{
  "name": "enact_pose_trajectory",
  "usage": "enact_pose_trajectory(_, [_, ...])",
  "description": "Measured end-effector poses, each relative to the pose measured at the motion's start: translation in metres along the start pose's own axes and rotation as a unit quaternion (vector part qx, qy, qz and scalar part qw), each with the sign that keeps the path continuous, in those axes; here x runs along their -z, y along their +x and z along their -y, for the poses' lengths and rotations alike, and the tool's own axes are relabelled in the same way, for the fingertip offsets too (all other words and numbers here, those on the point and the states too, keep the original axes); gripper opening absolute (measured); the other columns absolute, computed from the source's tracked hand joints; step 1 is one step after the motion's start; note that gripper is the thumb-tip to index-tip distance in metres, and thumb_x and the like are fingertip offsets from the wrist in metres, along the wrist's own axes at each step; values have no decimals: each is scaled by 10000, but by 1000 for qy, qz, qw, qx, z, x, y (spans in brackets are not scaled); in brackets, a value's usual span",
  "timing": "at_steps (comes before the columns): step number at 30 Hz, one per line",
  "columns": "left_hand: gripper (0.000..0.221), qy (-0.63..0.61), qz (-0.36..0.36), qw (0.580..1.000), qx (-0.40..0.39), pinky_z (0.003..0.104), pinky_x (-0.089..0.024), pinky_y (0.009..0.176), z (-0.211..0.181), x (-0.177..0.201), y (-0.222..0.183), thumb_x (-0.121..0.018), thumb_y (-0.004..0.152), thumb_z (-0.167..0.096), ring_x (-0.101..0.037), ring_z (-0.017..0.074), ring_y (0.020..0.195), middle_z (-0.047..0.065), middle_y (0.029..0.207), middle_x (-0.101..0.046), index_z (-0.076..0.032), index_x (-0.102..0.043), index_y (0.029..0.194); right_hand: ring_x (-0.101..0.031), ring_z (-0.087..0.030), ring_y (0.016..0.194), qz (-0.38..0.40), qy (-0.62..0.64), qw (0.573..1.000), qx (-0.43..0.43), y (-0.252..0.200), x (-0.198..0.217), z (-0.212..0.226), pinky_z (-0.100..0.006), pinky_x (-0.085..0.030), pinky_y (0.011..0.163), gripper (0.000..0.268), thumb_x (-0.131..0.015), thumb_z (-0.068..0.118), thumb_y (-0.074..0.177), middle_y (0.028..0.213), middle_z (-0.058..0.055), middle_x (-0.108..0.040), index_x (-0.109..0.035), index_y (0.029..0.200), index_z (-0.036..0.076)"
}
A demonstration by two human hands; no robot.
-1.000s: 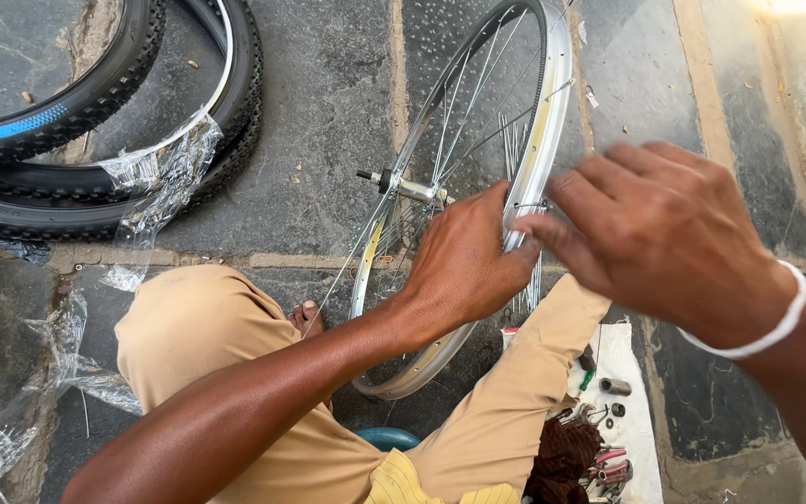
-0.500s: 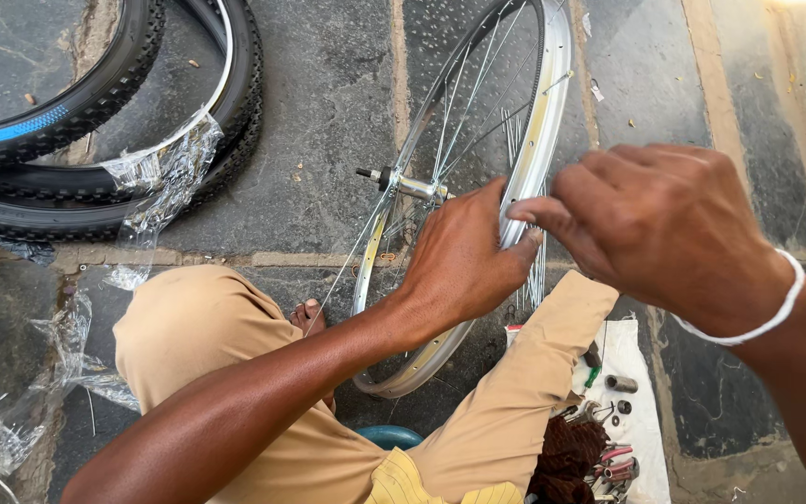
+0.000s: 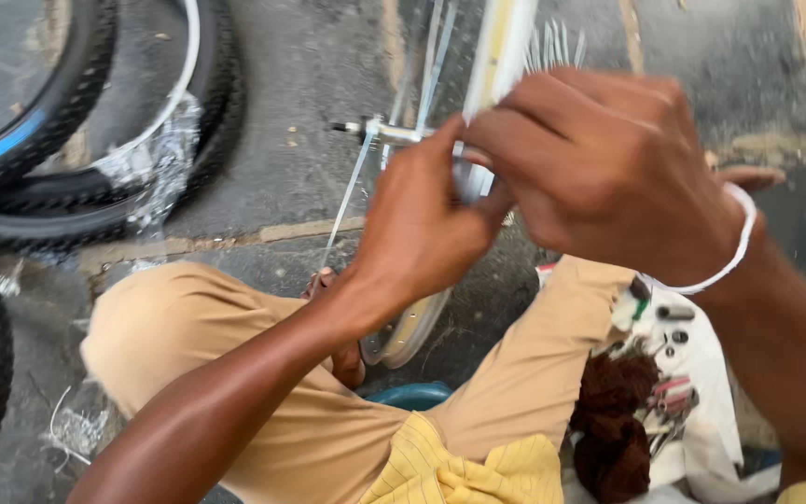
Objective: The person threads metal spokes through the hub of a bicycle wheel and inserts them into the rim, securing them with small metal nipples by hand.
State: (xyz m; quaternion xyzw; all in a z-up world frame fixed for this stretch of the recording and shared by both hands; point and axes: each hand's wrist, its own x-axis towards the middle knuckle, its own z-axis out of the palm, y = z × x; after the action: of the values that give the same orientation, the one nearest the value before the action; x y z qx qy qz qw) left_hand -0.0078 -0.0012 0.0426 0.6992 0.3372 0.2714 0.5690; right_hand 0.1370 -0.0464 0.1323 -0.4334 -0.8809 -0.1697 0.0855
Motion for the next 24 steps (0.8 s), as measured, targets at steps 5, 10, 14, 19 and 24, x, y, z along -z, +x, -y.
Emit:
enact_pose_trajectory(5, [385, -59, 5, 998, -37, 390, -559, 519, 6, 2, 8, -682, 852, -131, -684, 159, 621, 80, 825, -710, -12, -632, 1215, -700, -185, 816, -77, -34, 996, 15, -23, -20, -22, -288, -543, 635, 263, -628, 282, 1107, 971, -96, -703, -681, 1144, 26])
enact_pose_trajectory(10, [828, 115, -19, 980, -163, 458, -615, 709, 11, 23, 14, -836, 827, -401, -700, 276, 911, 206, 1045, -665, 72, -439, 1377, -581, -142, 625, -230, 223, 853, -411, -131, -174, -68, -292, -419, 523, 424, -576, 426, 1151, 730, -57, -632, -647, 943, 64])
enact_pose_trajectory(14, [962, 354, 53, 933, 41, 475, -575, 725, 5, 23, 4, -782, 880, -512, -680, 314, 864, 184, 1080, -686, -25, -305, 1559, -714, -298, 716, -72, 216, 761, -608, -271, -357, -43, -451, -553, 658, 241, -617, 272, 990, 807, -141, -705, -654, 971, 35])
enact_pose_trajectory(19, [479, 104, -38, 988, 106, 398, -587, 765, 19, 24, 16, -685, 817, -129, -715, 196, 858, 80, 990, -702, -53, -604, 1283, -687, -413, 914, 65, 191, 681, -704, -338, -467, 31, -514, -542, 844, 213, -742, 207, 853, 919, -210, -716, -654, 950, 39])
enact_pose_trajectory(24, [463, 106, -111, 987, -39, 359, -588, 826, 28, 16, 17, -678, 808, 10, -625, 192, 1014, 97, 1147, -620, -20, -527, 1244, -634, -454, 986, 38, 103, 715, -690, -328, -495, 50, -541, -502, 849, 287, -764, 173, 846, 1008, -260, -660, -617, 1011, -11])
